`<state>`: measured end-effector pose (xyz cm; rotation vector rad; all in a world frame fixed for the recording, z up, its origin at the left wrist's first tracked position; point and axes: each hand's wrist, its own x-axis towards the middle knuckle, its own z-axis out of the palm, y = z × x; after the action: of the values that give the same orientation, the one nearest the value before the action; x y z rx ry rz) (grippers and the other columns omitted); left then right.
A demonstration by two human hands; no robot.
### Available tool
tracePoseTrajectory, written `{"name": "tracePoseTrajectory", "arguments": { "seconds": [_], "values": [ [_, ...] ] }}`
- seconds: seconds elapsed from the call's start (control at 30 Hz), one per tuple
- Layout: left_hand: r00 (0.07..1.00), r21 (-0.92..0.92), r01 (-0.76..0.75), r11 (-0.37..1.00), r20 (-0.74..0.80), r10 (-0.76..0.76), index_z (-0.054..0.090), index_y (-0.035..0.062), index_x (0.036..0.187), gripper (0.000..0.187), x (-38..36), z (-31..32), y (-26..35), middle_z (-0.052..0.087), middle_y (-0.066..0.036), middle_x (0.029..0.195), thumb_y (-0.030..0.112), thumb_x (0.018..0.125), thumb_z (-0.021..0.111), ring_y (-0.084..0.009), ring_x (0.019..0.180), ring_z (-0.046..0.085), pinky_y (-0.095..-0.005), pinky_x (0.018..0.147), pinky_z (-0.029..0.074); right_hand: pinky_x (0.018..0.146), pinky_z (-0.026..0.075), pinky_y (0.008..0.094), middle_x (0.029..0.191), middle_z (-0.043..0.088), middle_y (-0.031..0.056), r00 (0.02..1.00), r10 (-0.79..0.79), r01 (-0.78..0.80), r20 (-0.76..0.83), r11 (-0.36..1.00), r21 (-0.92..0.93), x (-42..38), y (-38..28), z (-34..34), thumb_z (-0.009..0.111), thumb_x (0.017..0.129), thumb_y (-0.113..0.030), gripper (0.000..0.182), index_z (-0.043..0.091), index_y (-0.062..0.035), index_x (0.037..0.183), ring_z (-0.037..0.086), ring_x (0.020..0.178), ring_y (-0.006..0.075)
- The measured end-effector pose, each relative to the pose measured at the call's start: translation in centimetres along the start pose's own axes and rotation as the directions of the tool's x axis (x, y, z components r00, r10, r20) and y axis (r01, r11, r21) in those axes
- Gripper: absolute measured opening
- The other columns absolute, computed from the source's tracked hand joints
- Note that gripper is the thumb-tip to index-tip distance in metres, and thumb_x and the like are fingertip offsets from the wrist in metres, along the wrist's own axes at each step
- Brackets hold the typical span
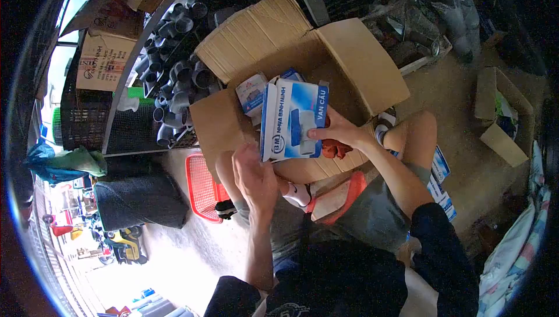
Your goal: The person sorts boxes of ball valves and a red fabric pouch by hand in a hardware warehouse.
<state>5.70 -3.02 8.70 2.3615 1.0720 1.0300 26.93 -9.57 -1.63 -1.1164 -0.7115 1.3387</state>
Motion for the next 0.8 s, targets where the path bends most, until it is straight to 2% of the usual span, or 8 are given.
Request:
{"name": "tracePoseTrajectory", "arguments": {
  "seconds": [0.07, 0.2, 0.27, 0.37, 0.5, 0.67, 0.73, 0.8],
  "values": [
    [0.955, 0.229, -0.296, 0.927, 0.081, 0.285, 0.066, 0.0003, 0.106, 0.03, 0.3, -0.5, -0.5, 0.059, -0.021, 0.119, -0.009, 0.08, 0.053, -0.0312, 0.094, 0.068, -0.0351, 0.08, 0.056, 0.096, 0.045, 0.035, 0.123, 0.058, 0.0129, 0.998, -0.065, 0.065, -0.001, 0.998, -0.001, 0.2, 0.6, 0.2, 0.083, 0.075, -0.034, 0.094, 0.028, -0.0056, 0.146, 0.056, 0.11, 0.0223],
    [0.979, 0.194, -0.198, 0.961, 0.09, 0.184, 0.069, -0.001, 0.1, 0.025, 0.3, -0.6, 0.7, 0.062, -0.021, 0.116, -0.008, 0.08, 0.056, -0.0328, 0.095, 0.067, -0.036, 0.078, 0.056, 0.084, 0.05, 0.0325, 0.115, 0.06, 0.0111, 0.987, -0.154, 0.155, -0.054, 0.988, 0.027, 0.2, 0.5, 1.0, 0.084, 0.075, -0.031, 0.093, 0.029, -0.0057, 0.145, 0.059, 0.097, 0.0193],
    [0.989, 0.271, -0.15, 0.951, 0.041, 0.145, 0.07, 0.0, 0.104, 0.027, 0.0, -0.6, 0.4, 0.063, -0.021, 0.115, -0.006, 0.081, 0.057, -0.0327, 0.095, 0.067, -0.036, 0.078, 0.056, 0.084, 0.051, 0.0322, 0.114, 0.061, 0.0108, 0.992, -0.12, 0.122, -0.046, 0.992, 0.037, 0.1, 0.3, 0.9, 0.085, 0.075, -0.029, 0.092, 0.03, -0.0051, 0.144, 0.059, 0.097, 0.0186],
    [0.989, 0.257, -0.13, 0.958, 0.104, 0.106, 0.068, 0.0006, 0.109, 0.028, -0.2, -0.6, 0.0, 0.063, -0.022, 0.114, -0.004, 0.082, 0.058, -0.0349, 0.098, 0.066, -0.0373, 0.079, 0.055, 0.082, 0.052, 0.032, 0.112, 0.062, 0.0106, 0.998, -0.041, 0.04, -0.046, 0.999, -0.011, 0.5, 0.6, 0.5, 0.085, 0.074, -0.028, 0.09, 0.031, -0.0035, 0.142, 0.06, 0.095, 0.0178],
    [0.978, 0.148, 0.058, 0.987, 0.191, -0.086, 0.066, 0.0001, 0.108, 0.025, -0.4, -0.4, -0.2, 0.058, -0.023, 0.12, -0.002, 0.085, 0.056, -0.0371, 0.105, 0.062, -0.0398, 0.086, 0.052, 0.075, 0.053, 0.0311, 0.106, 0.064, 0.0113, 0.97, -0.23, 0.227, -0.077, 0.973, -0.04, 1.3, 2.3, 0.9, 0.085, 0.074, -0.027, 0.09, 0.031, -0.0013, 0.141, 0.062, 0.089, 0.0168],
    [0.969, 0.108, 0.122, 0.987, 0.204, -0.142, 0.064, 0.0002, 0.106, 0.024, -0.6, -0.5, 0.0, 0.052, -0.023, 0.126, -0.001, 0.084, 0.053, -0.0388, 0.109, 0.058, -0.0415, 0.092, 0.047, 0.072, 0.054, 0.0303, 0.105, 0.065, 0.0127, 0.998, 0.041, -0.042, -0.049, 0.999, -0.002, -0.5, -1.6, 1.1, 0.086, 0.074, -0.028, 0.092, 0.03, 0.0004, 0.141, 0.063, 0.086, 0.0166],
    [0.965, 0.095, 0.146, 0.985, 0.203, -0.163, 0.062, -0.0002, 0.103, 0.025, -0.5, -0.6, 0.6, 0.052, -0.023, 0.124, -0.002, 0.081, 0.051, -0.0387, 0.108, 0.058, -0.0418, 0.091, 0.047, 0.072, 0.054, 0.03, 0.104, 0.065, 0.0123, 0.998, -0.004, 0.004, -0.069, 1.0, -0.001, -0.2, -0.7, 1.1, 0.086, 0.073, -0.028, 0.092, 0.03, -0.0001, 0.141, 0.062, 0.085, 0.0157],
    [0.965, 0.129, 0.145, 0.981, 0.199, -0.169, 0.058, -0.001, 0.1, 0.024, -0.2, -0.6, 1.2, 0.053, -0.023, 0.12, -0.004, 0.078, 0.049, -0.0378, 0.105, 0.058, -0.0421, 0.088, 0.048, 0.07, 0.053, 0.0294, 0.102, 0.065, 0.0111, 0.984, -0.15, 0.152, -0.096, 0.988, 0.013, 0.8, 2.0, 1.3, 0.086, 0.073, -0.029, 0.092, 0.03, -0.0013, 0.142, 0.062, 0.082, 0.0142]
  ]
}}
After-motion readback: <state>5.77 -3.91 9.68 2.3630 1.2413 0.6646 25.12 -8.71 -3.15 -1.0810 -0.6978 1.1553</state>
